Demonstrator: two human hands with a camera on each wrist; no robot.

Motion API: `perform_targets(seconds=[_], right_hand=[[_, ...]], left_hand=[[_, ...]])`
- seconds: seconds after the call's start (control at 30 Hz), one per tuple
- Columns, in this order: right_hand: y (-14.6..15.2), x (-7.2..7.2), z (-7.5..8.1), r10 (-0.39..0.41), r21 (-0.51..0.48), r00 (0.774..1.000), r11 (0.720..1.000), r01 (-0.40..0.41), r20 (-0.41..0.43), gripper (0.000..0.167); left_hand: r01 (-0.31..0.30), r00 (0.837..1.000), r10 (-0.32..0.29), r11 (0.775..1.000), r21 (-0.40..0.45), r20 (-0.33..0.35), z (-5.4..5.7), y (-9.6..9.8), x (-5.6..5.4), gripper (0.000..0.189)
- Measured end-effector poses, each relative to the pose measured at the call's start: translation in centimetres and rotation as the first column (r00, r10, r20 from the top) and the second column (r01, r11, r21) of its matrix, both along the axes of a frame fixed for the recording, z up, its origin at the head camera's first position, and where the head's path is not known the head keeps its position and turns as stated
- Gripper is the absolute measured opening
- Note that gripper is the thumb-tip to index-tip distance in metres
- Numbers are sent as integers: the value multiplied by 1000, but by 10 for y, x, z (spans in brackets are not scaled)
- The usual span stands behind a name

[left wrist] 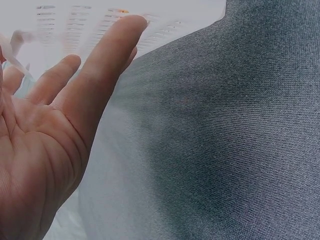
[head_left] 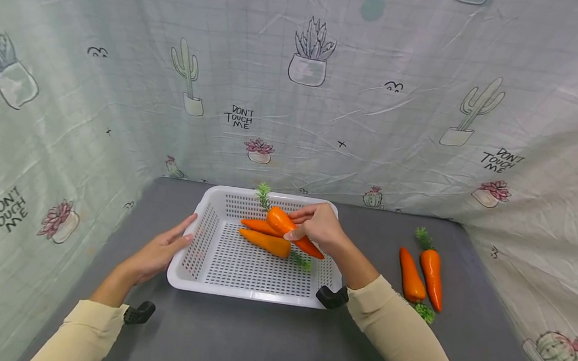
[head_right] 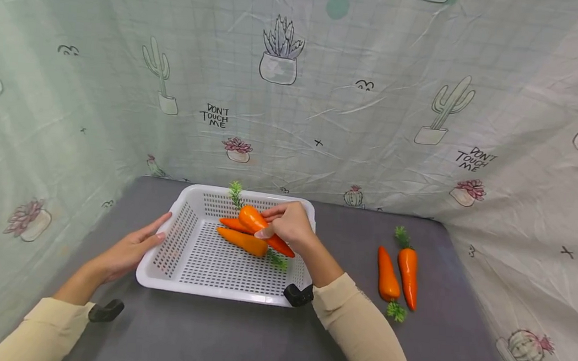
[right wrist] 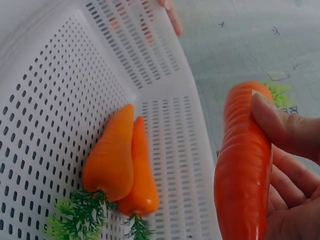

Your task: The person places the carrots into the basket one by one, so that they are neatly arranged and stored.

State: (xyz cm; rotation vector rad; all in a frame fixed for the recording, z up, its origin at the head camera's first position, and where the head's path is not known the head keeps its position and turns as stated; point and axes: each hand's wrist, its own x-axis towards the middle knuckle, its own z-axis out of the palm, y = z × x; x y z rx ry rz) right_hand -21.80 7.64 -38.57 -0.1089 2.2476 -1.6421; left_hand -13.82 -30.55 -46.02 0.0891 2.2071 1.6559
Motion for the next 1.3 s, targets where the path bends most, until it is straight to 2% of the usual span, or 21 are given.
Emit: perform_targets(seconds=[0.23, 0.57, 1.3], right_hand=[[-9, -4, -4, 25, 16, 1000, 1000, -25, -9, 44], [-22, -8, -10, 46, 52, 998, 998, -44, -30, 43], [-42, -16, -21, 57, 114, 997, 992, -51, -47, 39]], left_hand=[[10, 1000, -10, 1000, 4, -12, -1, -1, 0, 68], [-3, 1000, 3, 1000, 30, 6, -3, -1, -1, 67], [-11, 1000, 10, 999, 38, 9, -2, -1, 0, 66]])
